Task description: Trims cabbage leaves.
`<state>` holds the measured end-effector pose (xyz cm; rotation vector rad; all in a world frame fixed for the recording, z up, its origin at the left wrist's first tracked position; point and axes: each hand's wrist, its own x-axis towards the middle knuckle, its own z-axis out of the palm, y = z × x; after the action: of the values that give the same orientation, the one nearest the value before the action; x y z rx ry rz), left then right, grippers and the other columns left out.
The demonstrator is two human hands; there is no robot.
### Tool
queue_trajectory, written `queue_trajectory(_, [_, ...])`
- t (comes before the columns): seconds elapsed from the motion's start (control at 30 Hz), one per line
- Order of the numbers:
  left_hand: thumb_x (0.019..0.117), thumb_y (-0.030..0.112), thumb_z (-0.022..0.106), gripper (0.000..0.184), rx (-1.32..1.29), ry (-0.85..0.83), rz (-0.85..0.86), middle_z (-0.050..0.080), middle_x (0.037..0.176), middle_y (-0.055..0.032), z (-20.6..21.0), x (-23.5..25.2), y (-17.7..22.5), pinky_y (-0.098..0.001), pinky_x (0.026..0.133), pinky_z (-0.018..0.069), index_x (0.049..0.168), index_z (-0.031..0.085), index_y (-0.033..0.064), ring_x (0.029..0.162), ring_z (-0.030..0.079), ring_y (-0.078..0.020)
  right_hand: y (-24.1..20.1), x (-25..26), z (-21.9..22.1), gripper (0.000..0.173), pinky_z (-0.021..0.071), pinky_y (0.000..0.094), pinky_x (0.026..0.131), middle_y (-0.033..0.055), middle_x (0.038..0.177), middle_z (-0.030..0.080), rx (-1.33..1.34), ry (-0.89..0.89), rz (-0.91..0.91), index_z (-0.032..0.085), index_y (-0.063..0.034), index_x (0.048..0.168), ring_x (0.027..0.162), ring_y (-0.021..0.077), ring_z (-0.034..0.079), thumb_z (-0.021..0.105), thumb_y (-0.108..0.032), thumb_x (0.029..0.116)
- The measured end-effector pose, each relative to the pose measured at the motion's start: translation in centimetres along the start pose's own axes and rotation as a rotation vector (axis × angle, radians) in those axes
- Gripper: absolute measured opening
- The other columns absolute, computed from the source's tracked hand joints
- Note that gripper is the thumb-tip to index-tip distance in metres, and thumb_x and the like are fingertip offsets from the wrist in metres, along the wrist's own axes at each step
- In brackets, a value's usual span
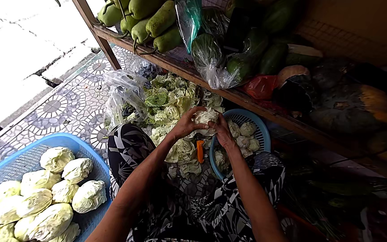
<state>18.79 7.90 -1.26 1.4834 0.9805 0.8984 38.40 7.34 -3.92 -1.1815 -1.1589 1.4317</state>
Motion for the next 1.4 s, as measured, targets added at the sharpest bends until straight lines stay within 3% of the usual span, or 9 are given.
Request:
queue_trajectory(0.2, [0.0976,-0.005,0.059,0.012,-0.354,0.284,-0.057,0.067,0.102,-0.0057,-0.9,-0.2,-0.1,-0.0311,0.076,0.0619,0.104,0.061,0.0052,0.078,0.070,-0.0121,-1.6,-0.1,-2.0,0.098,0.0511,0.0429,0.095,0.0195,0.144,0.050,-0.224,0.048,-0.068,0.035,-0.0102,0.154,0.121,0.0249,0.056,0.087,-0.012,0.0711])
queue_trajectory(0.33, [0.1024,0.007,0.055,0.024,-0.201,0.574,-0.200,0.061,0.118,-0.0124,-0.9,-0.2,-1.1,-0.0369,0.081,0.0541,0.126,0.053,0.0069,0.093,0.063,-0.0183,-1.8,-0.3,-2.2,0.107,0.0524,0.0409,0.098,0.0201,0.140,0.051,-0.368,0.017,-0.137,0.038,-0.0040,0.147,0.123,0.0239,0.056,0.095,-0.010,0.0570])
queue_trajectory(0.4, [0.0995,0.009,0.051,0.055,-0.030,0.524,-0.263,0.040,0.152,-0.0259,-0.8,-0.5,-1.4,-0.0579,0.093,0.0474,0.152,0.036,0.0100,0.125,0.052,-0.0415,-1.9,-0.3,-1.9,0.106,0.0525,0.0425,0.098,0.0219,0.137,0.053,-0.422,0.040,-0.150,0.040,-0.0026,0.145,0.121,0.0258,0.057,0.096,-0.011,0.0557])
queue_trajectory(0.5, [0.1044,0.033,0.050,0.061,-0.099,0.269,-0.270,0.041,0.154,-0.0220,0.3,-0.2,-1.1,-0.0595,0.098,0.0471,0.159,0.030,0.0126,0.131,0.050,-0.0392,-1.5,-0.2,-1.3,0.109,0.0508,0.0495,0.100,0.0259,0.136,0.055,-0.543,0.121,-0.240,0.043,-0.0002,0.145,0.121,0.0327,0.058,0.099,-0.022,0.0541])
queue_trajectory(0.73, [0.1105,0.045,0.037,0.050,-0.399,0.098,-0.290,0.063,0.122,-0.0153,1.2,0.6,-0.8,-0.0391,0.074,0.0617,0.145,0.045,0.0091,0.091,0.070,-0.0235,-1.7,-0.6,-0.7,0.059,0.0560,0.0332,0.080,0.0108,0.134,0.056,-0.175,-0.012,-0.055,0.037,-0.0117,0.153,0.105,0.0163,0.063,0.052,-0.037,0.1014])
queue_trajectory(0.97, [0.1104,0.052,0.015,0.064,-0.397,0.071,-0.269,0.061,0.130,-0.0158,1.5,0.4,-0.5,-0.0412,0.079,0.0609,0.148,0.042,0.0085,0.102,0.069,-0.0244,-2.1,-0.4,0.0,0.046,0.0592,0.0364,0.075,0.0103,0.122,0.061,0.179,0.031,0.073,0.038,-0.0173,0.148,0.096,0.0192,0.067,0.048,-0.019,0.1035])
queue_trajectory(1.2, [0.1088,0.038,0.046,0.057,-0.251,0.116,-0.116,0.047,0.145,-0.0176,1.1,0.3,-0.9,-0.0417,0.081,0.0590,0.160,0.028,0.0209,0.099,0.066,-0.0254,-2.6,-0.2,0.5,0.042,0.0581,0.0485,0.079,0.0182,0.127,0.057,0.335,0.159,0.243,0.039,-0.0162,0.147,0.103,0.0324,0.065,0.045,-0.032,0.1092])
queue_trajectory(1.27, [0.0978,0.020,0.070,0.065,-0.118,0.146,-0.041,0.045,0.149,-0.0178,1.1,0.3,-0.7,-0.0423,0.081,0.0585,0.156,0.042,0.0196,0.096,0.067,-0.0263,-2.9,-0.4,0.7,0.044,0.0578,0.0497,0.083,0.0175,0.128,0.058,0.407,0.164,0.299,0.043,-0.0145,0.145,0.105,0.0327,0.065,0.041,-0.041,0.1090])
queue_trajectory(1.4, [0.0953,0.014,0.072,0.038,-0.054,0.242,0.097,0.057,0.142,-0.0125,1.4,0.2,-1.0,-0.0335,0.081,0.0593,0.131,0.066,0.0057,0.096,0.068,-0.0175,-3.2,-0.6,1.0,0.045,0.0553,0.0553,0.089,0.0190,0.133,0.056,0.518,0.193,0.350,0.045,-0.0133,0.143,0.113,0.0362,0.062,0.041,-0.041,0.1078])
